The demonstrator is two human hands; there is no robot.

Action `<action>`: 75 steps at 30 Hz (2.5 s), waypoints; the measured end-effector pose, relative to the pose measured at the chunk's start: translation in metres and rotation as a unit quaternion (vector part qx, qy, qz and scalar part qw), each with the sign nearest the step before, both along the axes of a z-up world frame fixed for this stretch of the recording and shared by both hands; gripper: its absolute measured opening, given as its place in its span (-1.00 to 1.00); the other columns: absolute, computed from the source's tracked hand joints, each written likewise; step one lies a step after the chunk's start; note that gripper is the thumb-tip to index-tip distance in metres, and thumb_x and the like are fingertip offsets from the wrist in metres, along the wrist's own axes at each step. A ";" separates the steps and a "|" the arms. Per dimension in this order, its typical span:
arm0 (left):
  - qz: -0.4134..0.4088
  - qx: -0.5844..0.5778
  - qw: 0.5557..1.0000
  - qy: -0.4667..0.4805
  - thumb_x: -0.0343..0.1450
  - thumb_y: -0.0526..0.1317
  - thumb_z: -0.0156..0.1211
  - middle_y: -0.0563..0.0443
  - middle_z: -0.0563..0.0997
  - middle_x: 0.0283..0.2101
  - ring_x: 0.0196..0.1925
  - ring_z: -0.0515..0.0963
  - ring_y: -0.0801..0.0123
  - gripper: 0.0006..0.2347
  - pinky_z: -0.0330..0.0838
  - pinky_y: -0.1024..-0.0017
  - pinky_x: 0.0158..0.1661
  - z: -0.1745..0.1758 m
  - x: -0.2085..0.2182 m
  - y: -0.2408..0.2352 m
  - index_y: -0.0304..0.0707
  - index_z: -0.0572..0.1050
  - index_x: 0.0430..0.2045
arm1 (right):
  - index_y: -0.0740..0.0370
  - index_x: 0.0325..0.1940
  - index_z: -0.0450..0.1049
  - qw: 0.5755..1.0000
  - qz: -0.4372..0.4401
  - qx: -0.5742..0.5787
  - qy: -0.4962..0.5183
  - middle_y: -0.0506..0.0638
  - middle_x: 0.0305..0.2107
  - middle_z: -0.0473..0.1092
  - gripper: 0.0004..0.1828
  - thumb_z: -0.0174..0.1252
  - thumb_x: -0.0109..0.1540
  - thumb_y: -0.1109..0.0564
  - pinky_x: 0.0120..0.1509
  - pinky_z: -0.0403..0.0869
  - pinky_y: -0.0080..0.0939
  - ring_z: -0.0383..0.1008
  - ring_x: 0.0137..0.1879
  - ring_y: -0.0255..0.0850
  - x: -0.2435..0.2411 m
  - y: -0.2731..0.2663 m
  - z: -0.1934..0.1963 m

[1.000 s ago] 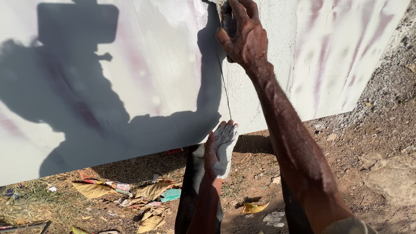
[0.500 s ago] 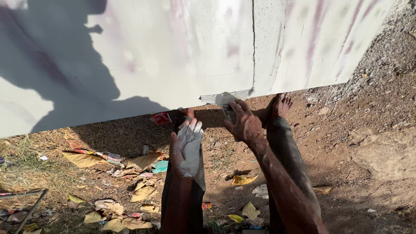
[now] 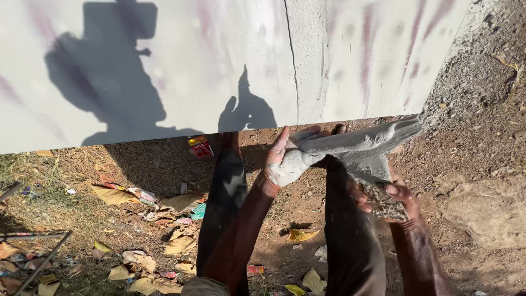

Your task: The person walks across a cluttered outdoor yard and applies a white plaster-like substance to a large rectangular board using a trowel. They repeatedly scoop material from their left hand and spread it across the board's surface.

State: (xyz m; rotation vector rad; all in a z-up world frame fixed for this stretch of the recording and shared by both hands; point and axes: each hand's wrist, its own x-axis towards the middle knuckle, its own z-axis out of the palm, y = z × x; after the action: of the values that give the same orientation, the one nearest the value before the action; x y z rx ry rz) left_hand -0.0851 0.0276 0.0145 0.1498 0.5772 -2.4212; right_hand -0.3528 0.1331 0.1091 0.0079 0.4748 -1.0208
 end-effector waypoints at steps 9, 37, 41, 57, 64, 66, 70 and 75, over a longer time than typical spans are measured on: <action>0.210 0.049 0.963 -0.160 0.59 0.14 -0.01 -0.36 0.12 0.54 0.57 0.07 -0.07 -0.25 0.00 0.01 0.50 0.055 -0.103 -0.048 -0.48 -0.08 0.52 | -0.11 0.60 0.03 0.719 0.035 -0.335 0.608 0.13 0.50 0.07 -0.06 0.26 0.18 0.14 0.55 0.42 0.28 0.08 0.63 0.13 0.050 -0.052 0.044; -0.099 -0.359 0.804 -0.464 0.47 0.41 -0.44 -0.42 0.20 0.49 0.56 0.14 -0.04 -0.10 -0.06 0.13 0.54 0.087 -0.107 -0.082 -0.56 0.02 0.45 | 0.03 0.57 0.19 0.866 0.066 0.017 0.495 0.16 0.47 0.17 -0.21 0.24 0.27 -0.06 -0.03 0.49 -0.27 0.35 0.12 -0.21 -0.027 -0.014 0.011; -0.074 -0.085 0.938 -0.328 0.36 0.55 -0.47 -0.59 0.29 0.40 0.49 0.26 -0.16 0.10 0.04 0.10 0.46 0.088 -0.108 -0.115 -0.79 0.07 0.42 | 0.12 0.52 0.26 0.805 0.158 -0.266 0.506 0.29 0.36 0.29 -0.35 0.25 0.36 0.03 0.22 0.39 0.07 0.33 0.33 0.13 -0.009 -0.026 0.014; -0.077 0.057 0.916 -0.391 0.47 0.18 0.04 -0.41 0.30 0.40 0.47 0.30 -0.04 -0.20 0.14 0.18 0.44 -0.002 0.005 -0.006 -0.61 -0.01 0.41 | 0.14 0.58 0.22 0.582 0.059 -0.133 0.800 0.27 0.46 0.13 -0.13 0.26 0.16 0.14 0.14 0.70 -0.06 0.55 0.20 0.02 -0.036 -0.302 -0.193; -0.090 0.045 0.913 -0.396 0.50 0.11 0.03 -0.44 0.36 0.36 0.44 0.36 -0.08 -0.26 0.20 0.15 0.40 -0.031 0.005 -0.005 -0.64 0.05 0.39 | 0.14 0.63 0.21 0.430 0.108 -0.178 0.878 0.30 0.39 0.20 -0.04 0.31 0.12 0.08 0.09 0.69 0.05 0.54 0.25 0.17 -0.057 -0.350 -0.259; -0.086 0.058 0.914 -0.391 0.51 0.10 0.02 -0.44 0.37 0.36 0.42 0.38 -0.07 -0.28 0.20 0.16 0.39 -0.027 0.003 -0.009 -0.64 0.07 0.37 | 0.11 0.64 0.21 0.433 0.108 -0.190 0.875 0.30 0.37 0.22 -0.04 0.30 0.14 0.10 0.09 0.70 0.04 0.55 0.23 0.17 -0.058 -0.348 -0.262; -0.090 0.062 0.910 -0.400 0.51 0.09 0.01 -0.45 0.38 0.35 0.42 0.38 -0.07 -0.32 0.22 0.16 0.39 -0.024 0.003 -0.022 -0.61 0.11 0.35 | 0.00 0.66 0.18 0.441 0.100 -0.212 0.866 0.31 0.37 0.24 -0.09 0.32 0.22 0.08 0.03 0.73 0.02 0.60 0.13 0.16 -0.054 -0.353 -0.258; -0.080 0.078 0.914 -0.391 0.53 0.07 -0.01 -0.45 0.35 0.35 0.43 0.35 -0.07 -0.34 0.22 0.15 0.39 -0.020 -0.003 -0.023 -0.60 0.10 0.35 | -0.09 0.64 0.14 0.484 0.122 -0.186 0.846 0.33 0.39 0.19 -0.15 0.37 0.31 0.02 -0.12 0.76 -0.01 0.63 0.04 0.18 -0.050 -0.355 -0.250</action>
State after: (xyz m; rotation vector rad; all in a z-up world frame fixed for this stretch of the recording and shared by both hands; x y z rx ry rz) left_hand -0.0885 0.0048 -0.0060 1.2069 0.3810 -2.1960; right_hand -0.4031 -0.2223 -0.1411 -1.5887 1.9723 -0.4718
